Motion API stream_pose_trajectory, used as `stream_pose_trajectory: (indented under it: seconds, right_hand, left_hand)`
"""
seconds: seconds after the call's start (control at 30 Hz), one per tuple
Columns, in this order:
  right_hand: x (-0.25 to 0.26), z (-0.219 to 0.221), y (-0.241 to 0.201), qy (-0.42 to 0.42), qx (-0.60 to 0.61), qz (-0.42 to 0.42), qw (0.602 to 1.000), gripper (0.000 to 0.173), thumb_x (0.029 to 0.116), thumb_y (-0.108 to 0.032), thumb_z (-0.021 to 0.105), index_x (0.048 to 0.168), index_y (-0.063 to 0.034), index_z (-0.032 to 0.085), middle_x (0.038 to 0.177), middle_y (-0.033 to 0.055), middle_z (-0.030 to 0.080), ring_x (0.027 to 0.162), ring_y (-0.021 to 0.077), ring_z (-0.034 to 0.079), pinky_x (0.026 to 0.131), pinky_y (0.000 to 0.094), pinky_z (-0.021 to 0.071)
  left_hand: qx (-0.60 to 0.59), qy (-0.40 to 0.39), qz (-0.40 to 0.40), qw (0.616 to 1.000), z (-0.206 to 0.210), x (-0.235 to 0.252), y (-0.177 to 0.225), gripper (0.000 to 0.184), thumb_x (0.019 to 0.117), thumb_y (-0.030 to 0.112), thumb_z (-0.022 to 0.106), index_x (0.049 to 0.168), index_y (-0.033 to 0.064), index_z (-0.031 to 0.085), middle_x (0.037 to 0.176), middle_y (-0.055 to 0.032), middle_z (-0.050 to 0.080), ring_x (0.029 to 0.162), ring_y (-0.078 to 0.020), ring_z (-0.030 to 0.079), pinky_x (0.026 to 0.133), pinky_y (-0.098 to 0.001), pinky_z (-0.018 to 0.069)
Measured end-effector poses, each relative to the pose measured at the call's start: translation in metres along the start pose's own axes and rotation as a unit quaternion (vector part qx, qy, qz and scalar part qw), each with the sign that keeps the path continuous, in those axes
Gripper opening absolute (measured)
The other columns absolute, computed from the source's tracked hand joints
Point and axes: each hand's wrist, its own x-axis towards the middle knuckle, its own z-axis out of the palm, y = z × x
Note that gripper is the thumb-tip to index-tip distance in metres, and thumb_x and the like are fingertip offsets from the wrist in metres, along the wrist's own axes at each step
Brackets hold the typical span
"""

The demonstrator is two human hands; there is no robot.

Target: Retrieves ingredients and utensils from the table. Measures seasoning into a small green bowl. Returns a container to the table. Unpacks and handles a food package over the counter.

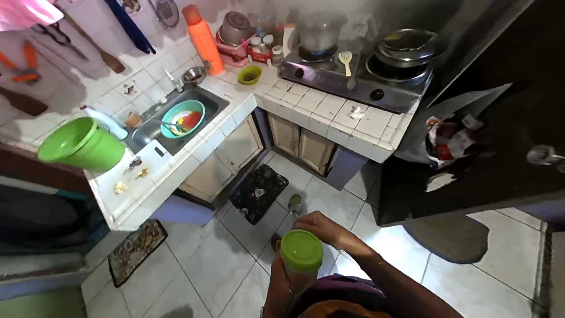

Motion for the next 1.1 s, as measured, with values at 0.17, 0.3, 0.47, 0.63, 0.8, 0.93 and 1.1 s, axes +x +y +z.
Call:
stream_pose_trajectory:
  seconds: [0.17, 0.3, 0.47, 0.63, 0.8, 0.93, 1.1]
  right_hand:
    - [0.073, -0.023, -0.057, 0.097, -0.101, -0.025, 0.99, 0.044, 0.1108, -0.03, 0.038, 0.128, 0.0005, 0.065, 0.103, 0.0106, 0.069, 0.082, 0.0154, 0.067, 0.074, 0.0345, 0.0576]
    - [0.131, -0.023, -0.097, 0.101, -0.265, 0.034, 0.958, 0.064, 0.0981, -0.051, 0.063, 0.151, -0.0163, 0.052, 0.136, 0.0229, 0.058, 0.106, 0.0387, 0.067, 0.085, 0.0585, 0.0558]
    - [0.217, -0.061, -0.105, 0.128, -0.316, 0.068, 0.938, 0.083, 0.0916, -0.067, 0.061, 0.156, -0.0163, 0.045, 0.133, 0.024, 0.058, 0.101, 0.039, 0.067, 0.08, 0.0577, 0.0561]
    - [0.296, -0.124, -0.115, 0.086, -0.304, 0.096, 0.944, 0.084, 0.0907, -0.068, 0.061, 0.157, -0.0196, 0.043, 0.138, 0.0243, 0.055, 0.105, 0.0394, 0.066, 0.084, 0.0598, 0.0537]
    - [0.372, -0.191, -0.147, 0.046, -0.29, 0.109, 0.95, 0.076, 0.093, -0.059, 0.065, 0.155, -0.0195, 0.046, 0.142, 0.0274, 0.051, 0.107, 0.0416, 0.065, 0.088, 0.0596, 0.0529]
    - [0.432, -0.242, -0.158, -0.01, -0.328, 0.107, 0.939, 0.078, 0.0948, -0.06, 0.063, 0.156, -0.0147, 0.043, 0.141, 0.0286, 0.05, 0.106, 0.0431, 0.064, 0.087, 0.0597, 0.0528]
    - [0.484, -0.274, -0.167, -0.037, -0.343, 0.109, 0.932, 0.082, 0.0931, -0.063, 0.063, 0.155, -0.0136, 0.044, 0.14, 0.0286, 0.05, 0.106, 0.0438, 0.064, 0.086, 0.0598, 0.053]
  left_hand:
    - [0.095, 0.027, 0.016, 0.995, -0.061, 0.124, -0.003, 0.09, 0.0722, 0.037, 0.084, 0.131, -0.0216, 0.049, 0.122, -0.0266, 0.065, 0.112, -0.012, 0.065, 0.101, -0.0268, 0.0503]
    - [0.139, -0.001, 0.074, 0.987, -0.092, 0.215, -0.018, 0.093, 0.0737, 0.051, 0.084, 0.13, -0.0156, 0.052, 0.121, -0.0237, 0.064, 0.11, -0.016, 0.066, 0.098, -0.0304, 0.0537]
    - [0.126, 0.0, 0.032, 0.991, -0.1, 0.304, -0.028, 0.086, 0.0712, 0.033, 0.088, 0.132, -0.0149, 0.05, 0.124, -0.0258, 0.062, 0.112, -0.0212, 0.065, 0.1, -0.0345, 0.0531]
    - [0.161, 0.018, 0.052, 0.985, -0.1, 0.395, -0.044, 0.085, 0.0729, 0.033, 0.086, 0.132, -0.0164, 0.05, 0.124, -0.0275, 0.062, 0.112, -0.0248, 0.065, 0.1, -0.0375, 0.0532]
    - [0.16, 0.049, 0.007, 0.986, -0.095, 0.483, -0.039, 0.097, 0.0685, 0.031, 0.089, 0.137, -0.019, 0.043, 0.128, -0.0292, 0.061, 0.116, -0.0238, 0.064, 0.103, -0.0369, 0.0515]
    - [0.097, 0.082, -0.067, 0.99, -0.083, 0.551, -0.038, 0.091, 0.0726, 0.019, 0.087, 0.14, -0.0183, 0.039, 0.129, -0.0279, 0.06, 0.117, -0.0208, 0.063, 0.104, -0.034, 0.0506]
    - [0.061, 0.111, -0.1, 0.987, -0.086, 0.601, -0.05, 0.092, 0.073, 0.027, 0.086, 0.14, -0.0174, 0.039, 0.127, -0.0247, 0.061, 0.113, -0.0147, 0.063, 0.101, -0.0301, 0.0512]
